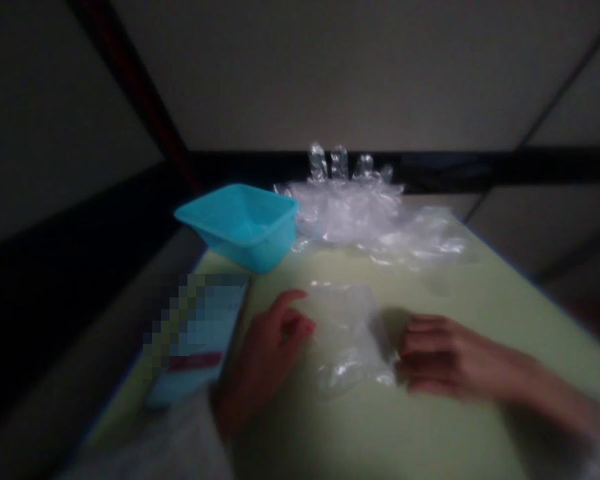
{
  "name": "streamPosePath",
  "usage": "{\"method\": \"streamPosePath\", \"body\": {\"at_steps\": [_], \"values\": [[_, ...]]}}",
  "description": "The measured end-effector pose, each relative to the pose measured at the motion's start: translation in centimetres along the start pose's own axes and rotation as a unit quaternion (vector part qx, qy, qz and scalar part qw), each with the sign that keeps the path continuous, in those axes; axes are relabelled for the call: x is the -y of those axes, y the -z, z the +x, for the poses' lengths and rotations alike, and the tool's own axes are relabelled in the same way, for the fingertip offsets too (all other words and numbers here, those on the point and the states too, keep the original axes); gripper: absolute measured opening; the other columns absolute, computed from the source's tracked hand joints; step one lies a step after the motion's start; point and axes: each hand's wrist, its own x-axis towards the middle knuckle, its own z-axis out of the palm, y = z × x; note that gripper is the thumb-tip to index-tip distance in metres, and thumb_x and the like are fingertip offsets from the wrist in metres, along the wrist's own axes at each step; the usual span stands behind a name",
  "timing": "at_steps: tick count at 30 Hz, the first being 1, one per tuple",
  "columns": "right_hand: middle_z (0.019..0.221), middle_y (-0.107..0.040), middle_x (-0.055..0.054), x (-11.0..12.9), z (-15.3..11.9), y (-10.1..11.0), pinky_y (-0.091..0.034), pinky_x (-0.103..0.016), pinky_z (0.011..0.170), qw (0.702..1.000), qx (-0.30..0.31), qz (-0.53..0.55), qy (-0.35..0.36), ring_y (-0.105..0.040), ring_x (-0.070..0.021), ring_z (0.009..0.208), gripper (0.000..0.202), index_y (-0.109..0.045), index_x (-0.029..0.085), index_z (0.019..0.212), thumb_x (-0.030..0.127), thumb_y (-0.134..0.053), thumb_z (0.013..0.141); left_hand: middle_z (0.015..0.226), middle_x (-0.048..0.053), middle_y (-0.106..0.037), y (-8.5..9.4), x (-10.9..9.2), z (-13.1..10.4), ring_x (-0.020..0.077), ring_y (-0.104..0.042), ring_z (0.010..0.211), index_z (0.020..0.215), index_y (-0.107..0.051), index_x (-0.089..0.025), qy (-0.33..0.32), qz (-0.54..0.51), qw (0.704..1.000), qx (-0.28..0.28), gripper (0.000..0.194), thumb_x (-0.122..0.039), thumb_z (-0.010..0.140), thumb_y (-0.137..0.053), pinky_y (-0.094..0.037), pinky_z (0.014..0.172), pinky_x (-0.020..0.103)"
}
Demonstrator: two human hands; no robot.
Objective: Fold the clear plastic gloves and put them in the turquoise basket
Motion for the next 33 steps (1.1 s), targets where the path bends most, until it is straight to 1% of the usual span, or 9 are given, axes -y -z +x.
{"method": "streamPosePath", "body": {"at_steps": [3, 7, 13, 18, 24, 30, 33], "values": [[0.075, -0.056, -0.001, 0.1, -0.1, -0.3, -0.034, -0.032, 0.065, 1.000, 0.015, -0.017, -0.003, -0.047, -0.0155, 0.070, 0.019, -0.058, 0.018, 0.078, 0.030, -0.052, 0.091, 0.074, -0.001, -0.070, 0.0, 0.6, 0.1, 0.0170, -0.067, 0.069, 0.116, -0.050, -0.021, 0.001, 0.031, 1.000, 0.000, 0.034, -0.025, 0.083, -0.047, -0.049, 0.061, 0.025], [0.076, -0.056, -0.001, 0.0, 0.1, -0.5, -0.035, -0.032, 0.068, 0.999, 0.023, -0.030, -0.005, -0.047, -0.0155, 0.072, 0.018, -0.057, 0.018, 0.077, 0.029, -0.052, 0.091, 0.072, 0.000, -0.069, 0.1, 0.9, 0.2, 0.0174, -0.067, 0.067, 0.117, -0.051, -0.020, -0.001, 0.064, 0.998, -0.002, 0.035, -0.025, 0.082, -0.047, -0.049, 0.061, 0.026], [0.069, -0.054, 0.000, 0.6, 0.4, -0.4, -0.031, -0.032, 0.062, 0.997, 0.013, -0.081, 0.000, -0.045, -0.0147, 0.066, 0.025, -0.056, 0.018, 0.070, 0.018, -0.046, 0.092, 0.072, -0.001, -0.069, 0.1, 0.7, 0.2, 0.0173, -0.066, 0.067, 0.114, -0.053, -0.022, -0.003, 0.080, 0.997, 0.005, 0.032, -0.025, 0.082, -0.047, -0.049, 0.063, 0.026], [0.068, -0.055, -0.001, 1.1, 0.3, -0.6, -0.032, -0.032, 0.063, 0.993, 0.010, -0.120, 0.015, -0.045, -0.0146, 0.064, 0.023, -0.057, 0.017, 0.073, 0.013, -0.045, 0.092, 0.071, 0.000, -0.069, 0.1, 0.4, 0.3, 0.0175, -0.066, 0.067, 0.112, -0.054, -0.022, -0.002, 0.097, 0.995, 0.003, 0.031, -0.024, 0.082, -0.047, -0.048, 0.060, 0.025], [0.066, -0.056, -0.002, 1.3, 0.5, -0.7, -0.033, -0.031, 0.061, 0.994, -0.014, -0.112, 0.015, -0.045, -0.0145, 0.061, 0.026, -0.058, 0.016, 0.073, 0.011, -0.041, 0.091, 0.071, 0.001, -0.070, 0.1, 0.0, 0.3, 0.0178, -0.067, 0.067, 0.109, -0.056, -0.021, -0.005, 0.106, 0.994, 0.002, 0.029, -0.024, 0.082, -0.046, -0.048, 0.059, 0.024], [0.067, -0.057, -0.002, 1.2, 0.4, -0.7, -0.034, -0.031, 0.061, 0.990, -0.029, -0.129, 0.049, -0.047, -0.0141, 0.061, 0.030, -0.060, 0.016, 0.077, 0.013, -0.037, 0.094, 0.072, 0.001, -0.070, 0.2, -0.1, 0.2, 0.0178, -0.067, 0.067, 0.108, -0.056, -0.020, -0.005, 0.096, 0.995, 0.010, 0.028, -0.024, 0.082, -0.046, -0.048, 0.060, 0.025], [0.072, -0.060, -0.003, 0.7, 0.2, -0.7, -0.036, -0.031, 0.062, 0.989, -0.023, -0.134, 0.055, -0.050, -0.0143, 0.064, 0.028, -0.061, 0.016, 0.084, 0.014, -0.036, 0.095, 0.072, 0.002, -0.070, 0.1, -0.1, 0.2, 0.0180, -0.067, 0.068, 0.107, -0.056, -0.020, -0.009, 0.101, 0.995, 0.010, 0.027, -0.023, 0.082, -0.046, -0.048, 0.060, 0.025]]}}
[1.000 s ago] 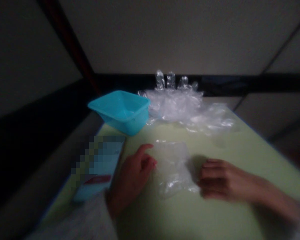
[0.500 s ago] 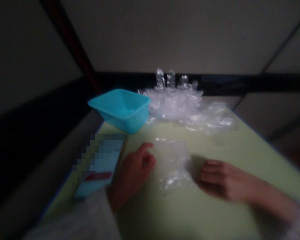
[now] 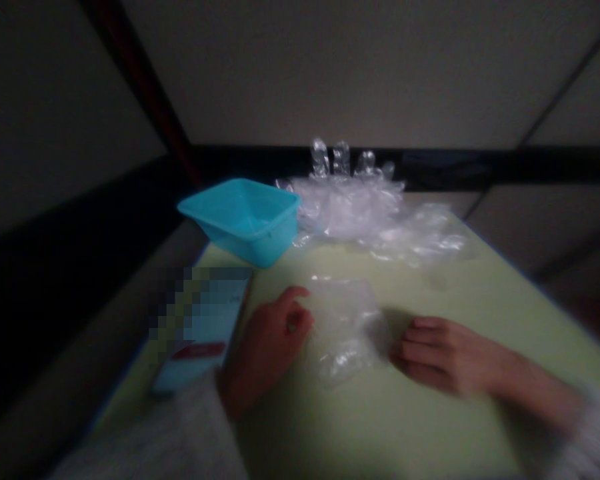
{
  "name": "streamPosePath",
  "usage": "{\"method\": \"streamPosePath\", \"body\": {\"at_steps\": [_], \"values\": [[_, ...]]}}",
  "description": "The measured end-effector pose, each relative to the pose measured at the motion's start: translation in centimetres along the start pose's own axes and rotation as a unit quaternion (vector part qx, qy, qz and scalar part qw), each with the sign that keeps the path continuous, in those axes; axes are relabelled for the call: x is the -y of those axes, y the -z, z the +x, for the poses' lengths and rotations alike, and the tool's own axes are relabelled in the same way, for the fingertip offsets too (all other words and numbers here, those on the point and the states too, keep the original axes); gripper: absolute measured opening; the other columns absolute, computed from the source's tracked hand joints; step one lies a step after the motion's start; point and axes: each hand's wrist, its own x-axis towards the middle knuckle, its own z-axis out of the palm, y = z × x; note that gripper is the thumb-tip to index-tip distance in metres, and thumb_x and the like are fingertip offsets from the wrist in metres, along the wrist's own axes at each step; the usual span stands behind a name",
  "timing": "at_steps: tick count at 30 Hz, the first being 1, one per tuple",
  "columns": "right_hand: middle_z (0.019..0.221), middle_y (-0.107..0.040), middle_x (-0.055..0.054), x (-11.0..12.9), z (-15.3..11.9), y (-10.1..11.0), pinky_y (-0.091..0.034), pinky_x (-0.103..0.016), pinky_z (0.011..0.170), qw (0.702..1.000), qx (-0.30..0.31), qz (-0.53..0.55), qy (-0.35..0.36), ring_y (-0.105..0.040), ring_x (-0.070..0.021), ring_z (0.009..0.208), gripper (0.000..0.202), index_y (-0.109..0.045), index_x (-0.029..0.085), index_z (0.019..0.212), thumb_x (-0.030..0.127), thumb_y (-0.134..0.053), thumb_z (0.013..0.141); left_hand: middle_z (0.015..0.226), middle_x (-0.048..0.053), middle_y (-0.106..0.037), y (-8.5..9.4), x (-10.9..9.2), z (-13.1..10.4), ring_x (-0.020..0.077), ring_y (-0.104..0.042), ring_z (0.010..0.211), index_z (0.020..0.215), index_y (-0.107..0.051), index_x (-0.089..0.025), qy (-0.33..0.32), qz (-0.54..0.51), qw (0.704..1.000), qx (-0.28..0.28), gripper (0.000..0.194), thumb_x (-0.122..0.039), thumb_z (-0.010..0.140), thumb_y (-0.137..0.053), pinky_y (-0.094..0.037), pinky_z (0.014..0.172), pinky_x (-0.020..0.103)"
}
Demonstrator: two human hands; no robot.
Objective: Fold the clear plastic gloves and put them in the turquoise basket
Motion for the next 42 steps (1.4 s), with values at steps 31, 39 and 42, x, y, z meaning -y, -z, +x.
{"method": "streamPosePath", "body": {"at_steps": [31, 39, 42], "values": [[0.085, -0.068, -0.009, -3.4, 0.0, -2.2, -0.052, -0.032, 0.069, 0.995, -0.075, -0.008, -0.058, -0.061, -0.0175, 0.082, 0.028, -0.064, 0.012, 0.096, 0.020, -0.037, 0.097, 0.071, 0.002, -0.068, 0.1, 0.9, 0.5, 0.0187, -0.067, 0.065, 0.102, -0.057, -0.020, -0.008, 0.029, 0.998, -0.058, 0.024, -0.025, 0.082, -0.046, -0.048, 0.057, 0.026], [0.081, -0.068, -0.008, -3.4, 0.2, -1.9, -0.053, -0.031, 0.067, 0.995, -0.085, 0.003, -0.056, -0.062, -0.0171, 0.077, 0.028, -0.064, 0.011, 0.093, 0.020, -0.039, 0.097, 0.070, 0.003, -0.068, 0.4, 0.6, 0.7, 0.0185, -0.067, 0.062, 0.104, -0.057, -0.018, 0.005, 0.054, 0.997, -0.053, 0.026, -0.023, 0.081, -0.046, -0.047, 0.054, 0.025], [0.086, -0.069, -0.009, -3.4, 0.2, -2.0, -0.053, -0.032, 0.070, 0.995, -0.078, 0.008, -0.058, -0.062, -0.0168, 0.080, 0.029, -0.064, 0.012, 0.097, 0.021, -0.037, 0.097, 0.069, 0.002, -0.068, 0.5, 0.5, 0.6, 0.0180, -0.066, 0.061, 0.104, -0.057, -0.018, 0.004, 0.051, 0.997, -0.061, 0.026, -0.024, 0.081, -0.046, -0.047, 0.054, 0.025]]}}
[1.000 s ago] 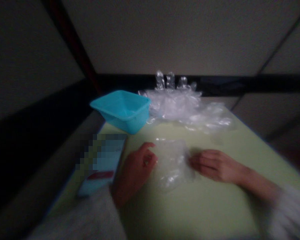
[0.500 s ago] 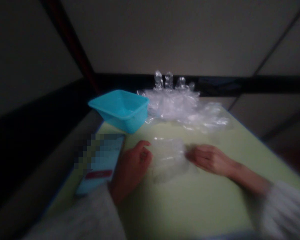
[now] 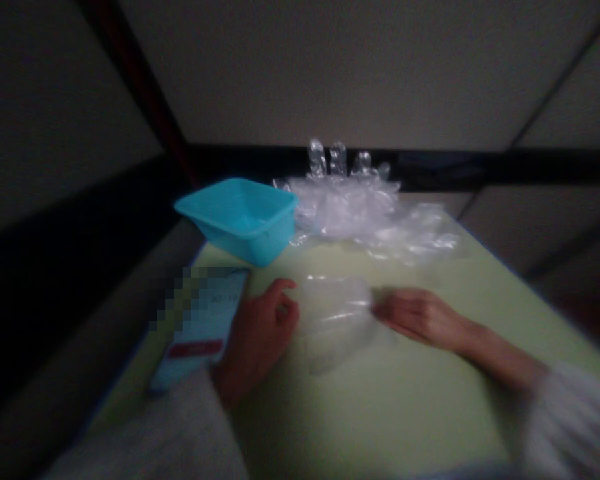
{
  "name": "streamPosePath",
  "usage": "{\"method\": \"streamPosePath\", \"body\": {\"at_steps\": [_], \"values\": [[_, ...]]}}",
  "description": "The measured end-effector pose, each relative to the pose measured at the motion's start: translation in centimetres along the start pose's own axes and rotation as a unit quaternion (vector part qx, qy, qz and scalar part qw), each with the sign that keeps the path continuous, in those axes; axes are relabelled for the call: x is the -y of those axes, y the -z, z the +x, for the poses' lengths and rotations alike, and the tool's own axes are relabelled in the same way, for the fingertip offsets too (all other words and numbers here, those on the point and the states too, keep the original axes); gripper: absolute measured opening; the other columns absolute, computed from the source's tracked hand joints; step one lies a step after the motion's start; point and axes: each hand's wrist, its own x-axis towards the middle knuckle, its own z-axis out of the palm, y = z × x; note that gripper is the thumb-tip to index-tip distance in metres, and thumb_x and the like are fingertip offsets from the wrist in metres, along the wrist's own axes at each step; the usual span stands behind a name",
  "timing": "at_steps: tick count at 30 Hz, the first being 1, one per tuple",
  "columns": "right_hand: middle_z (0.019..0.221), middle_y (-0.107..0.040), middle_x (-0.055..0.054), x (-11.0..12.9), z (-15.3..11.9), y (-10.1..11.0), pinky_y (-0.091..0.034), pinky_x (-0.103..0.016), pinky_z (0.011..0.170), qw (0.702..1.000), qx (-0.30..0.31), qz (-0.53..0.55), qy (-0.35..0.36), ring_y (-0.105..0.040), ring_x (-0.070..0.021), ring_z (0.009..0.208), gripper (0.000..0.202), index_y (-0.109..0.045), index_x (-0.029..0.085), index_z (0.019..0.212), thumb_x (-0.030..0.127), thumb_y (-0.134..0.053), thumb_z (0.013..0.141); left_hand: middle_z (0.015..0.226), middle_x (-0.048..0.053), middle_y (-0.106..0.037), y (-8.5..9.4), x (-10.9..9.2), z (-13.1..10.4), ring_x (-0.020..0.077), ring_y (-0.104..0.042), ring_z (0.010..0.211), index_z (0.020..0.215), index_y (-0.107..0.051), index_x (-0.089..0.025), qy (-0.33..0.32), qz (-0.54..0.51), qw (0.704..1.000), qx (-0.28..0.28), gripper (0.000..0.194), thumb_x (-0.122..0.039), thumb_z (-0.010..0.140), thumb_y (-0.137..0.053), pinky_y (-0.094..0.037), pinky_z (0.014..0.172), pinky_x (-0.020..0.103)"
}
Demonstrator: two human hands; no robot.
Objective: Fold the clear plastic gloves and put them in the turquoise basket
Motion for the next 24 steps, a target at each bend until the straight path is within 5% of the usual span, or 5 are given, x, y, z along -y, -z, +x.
{"method": "streamPosePath", "body": {"at_steps": [12, 24], "values": [[0.083, -0.067, -0.009, 0.05, -0.04, 0.01, -0.052, -0.032, 0.071, 1.000, 0.005, 0.023, -0.010, -0.060, -0.0175, 0.079, 0.027, -0.063, 0.012, 0.097, 0.021, -0.037, 0.097, 0.069, 0.000, -0.068, -0.12, 0.11, -0.05, 0.0172, -0.067, 0.062, 0.107, -0.056, -0.020, -0.004, 0.016, 1.000, 0.015, 0.027, -0.025, 0.082, -0.047, -0.046, 0.054, 0.023], [0.080, -0.063, -0.007, -0.74, 0.11, 0.14, -0.046, -0.027, 0.064, 0.972, 0.001, 0.188, -0.143, -0.059, -0.0152, 0.073, 0.024, -0.060, 0.014, 0.092, 0.029, -0.042, 0.095, 0.072, 0.002, -0.069, 0.16, -0.19, 0.11, 0.0186, -0.067, 0.064, 0.107, -0.056, -0.018, 0.001, 0.000, 1.000, 0.013, 0.028, -0.024, 0.082, -0.046, -0.046, 0.054, 0.024]]}}
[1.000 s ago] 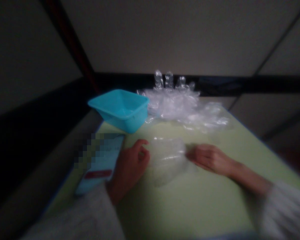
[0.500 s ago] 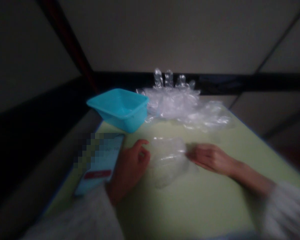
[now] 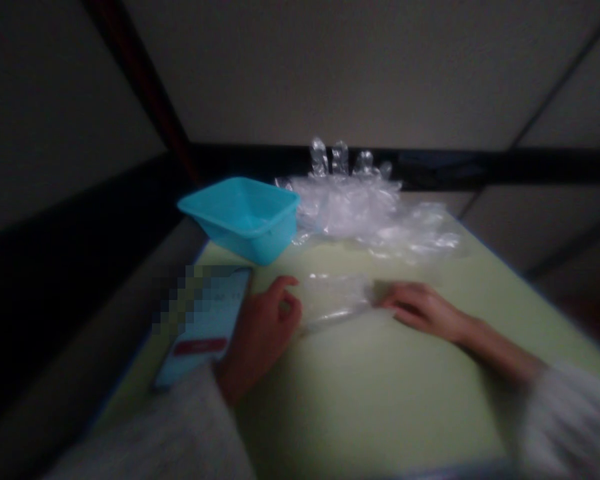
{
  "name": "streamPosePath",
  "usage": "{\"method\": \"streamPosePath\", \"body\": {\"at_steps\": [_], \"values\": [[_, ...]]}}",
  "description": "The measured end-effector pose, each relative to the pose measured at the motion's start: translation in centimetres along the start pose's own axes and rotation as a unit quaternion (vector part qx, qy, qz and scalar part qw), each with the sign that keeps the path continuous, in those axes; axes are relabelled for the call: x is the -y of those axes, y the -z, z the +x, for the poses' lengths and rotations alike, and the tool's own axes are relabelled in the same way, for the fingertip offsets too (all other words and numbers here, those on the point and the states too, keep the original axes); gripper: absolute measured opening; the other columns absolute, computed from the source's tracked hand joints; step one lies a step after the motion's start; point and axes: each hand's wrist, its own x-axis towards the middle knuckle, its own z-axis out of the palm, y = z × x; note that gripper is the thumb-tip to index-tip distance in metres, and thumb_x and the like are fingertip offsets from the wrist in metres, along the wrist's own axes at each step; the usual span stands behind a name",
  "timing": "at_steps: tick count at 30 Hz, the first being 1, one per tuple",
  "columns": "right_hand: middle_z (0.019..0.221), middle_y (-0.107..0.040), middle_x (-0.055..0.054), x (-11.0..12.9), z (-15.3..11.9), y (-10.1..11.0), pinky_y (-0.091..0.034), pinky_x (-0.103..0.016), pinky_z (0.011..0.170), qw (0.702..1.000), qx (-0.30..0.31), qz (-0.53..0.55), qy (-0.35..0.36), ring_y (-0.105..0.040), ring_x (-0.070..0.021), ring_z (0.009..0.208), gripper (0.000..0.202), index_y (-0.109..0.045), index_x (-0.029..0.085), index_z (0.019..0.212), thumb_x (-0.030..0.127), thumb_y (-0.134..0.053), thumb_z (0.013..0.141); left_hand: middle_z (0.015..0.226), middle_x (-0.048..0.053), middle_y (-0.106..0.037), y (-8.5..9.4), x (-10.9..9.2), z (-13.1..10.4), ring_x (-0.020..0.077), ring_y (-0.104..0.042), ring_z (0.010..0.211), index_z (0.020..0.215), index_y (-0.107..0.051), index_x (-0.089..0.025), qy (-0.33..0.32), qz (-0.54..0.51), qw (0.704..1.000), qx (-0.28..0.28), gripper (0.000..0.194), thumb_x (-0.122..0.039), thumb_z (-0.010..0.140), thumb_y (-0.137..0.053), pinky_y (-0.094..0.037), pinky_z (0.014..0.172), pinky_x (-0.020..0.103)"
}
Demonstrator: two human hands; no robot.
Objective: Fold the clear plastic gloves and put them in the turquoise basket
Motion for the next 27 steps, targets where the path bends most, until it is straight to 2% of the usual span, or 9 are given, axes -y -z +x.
{"method": "streamPosePath", "body": {"at_steps": [6, 10, 13, 16, 21, 27], "values": [[0.067, -0.061, -0.001, 0.1, 0.4, -0.5, -0.042, -0.020, 0.052, 0.994, -0.050, 0.044, -0.091, -0.056, -0.0112, 0.058, 0.019, -0.058, 0.016, 0.075, 0.028, -0.052, 0.088, 0.068, 0.001, -0.067, -0.3, 0.5, 0.2, 0.0182, -0.066, 0.060, 0.105, -0.056, -0.018, -0.006, -0.011, 1.000, -0.009, 0.026, -0.024, 0.082, -0.046, -0.045, 0.052, 0.024], [0.065, -0.061, -0.001, 0.3, 0.7, -0.8, -0.044, -0.020, 0.051, 0.983, -0.060, 0.090, -0.149, -0.056, -0.0115, 0.056, 0.015, -0.058, 0.016, 0.076, 0.026, -0.053, 0.086, 0.071, 0.001, -0.067, -0.5, 0.9, 0.3, 0.0174, -0.065, 0.058, 0.103, -0.056, -0.019, -0.008, -0.030, 0.999, -0.016, 0.024, -0.023, 0.081, -0.046, -0.045, 0.052, 0.024], [0.071, -0.064, -0.003, 0.3, 0.8, -0.8, -0.047, -0.022, 0.055, 0.981, -0.060, 0.104, -0.154, -0.059, -0.0127, 0.061, 0.011, -0.059, 0.016, 0.080, 0.024, -0.054, 0.085, 0.069, 0.000, -0.066, -0.5, 1.1, 0.4, 0.0171, -0.066, 0.059, 0.103, -0.055, -0.020, -0.006, -0.046, 0.999, -0.010, 0.024, -0.022, 0.081, -0.046, -0.045, 0.053, 0.024], [0.084, -0.067, -0.005, 0.2, 0.5, -0.3, -0.050, -0.024, 0.062, 0.988, -0.017, 0.106, -0.107, -0.062, -0.0138, 0.071, 0.011, -0.061, 0.016, 0.092, 0.018, -0.053, 0.084, 0.066, -0.001, -0.065, -0.6, 1.2, 0.4, 0.0169, -0.065, 0.058, 0.103, -0.055, -0.020, -0.003, -0.044, 0.999, -0.007, 0.023, -0.021, 0.081, -0.047, -0.044, 0.053, 0.024], [0.097, -0.066, -0.010, 0.1, -0.1, 0.5, -0.050, -0.033, 0.076, 0.999, 0.038, -0.001, -0.003, -0.062, -0.0185, 0.088, 0.028, -0.060, 0.015, 0.111, 0.012, -0.049, 0.085, 0.066, -0.001, -0.065, -0.5, 1.0, 0.3, 0.0163, -0.065, 0.058, 0.104, -0.056, -0.019, -0.001, -0.027, 1.000, -0.005, 0.025, -0.020, 0.081, -0.046, -0.044, 0.053, 0.023], [0.104, -0.067, -0.010, 0.3, -0.5, 0.6, -0.051, -0.036, 0.082, 0.988, 0.032, -0.105, 0.107, -0.060, -0.0198, 0.096, 0.028, -0.057, 0.014, 0.116, 0.013, -0.048, 0.089, 0.069, 0.000, -0.065, -0.5, 0.8, 0.3, 0.0154, -0.065, 0.062, 0.106, -0.056, -0.019, 0.006, -0.003, 1.000, -0.007, 0.026, -0.017, 0.082, -0.045, -0.044, 0.054, 0.022]]}}
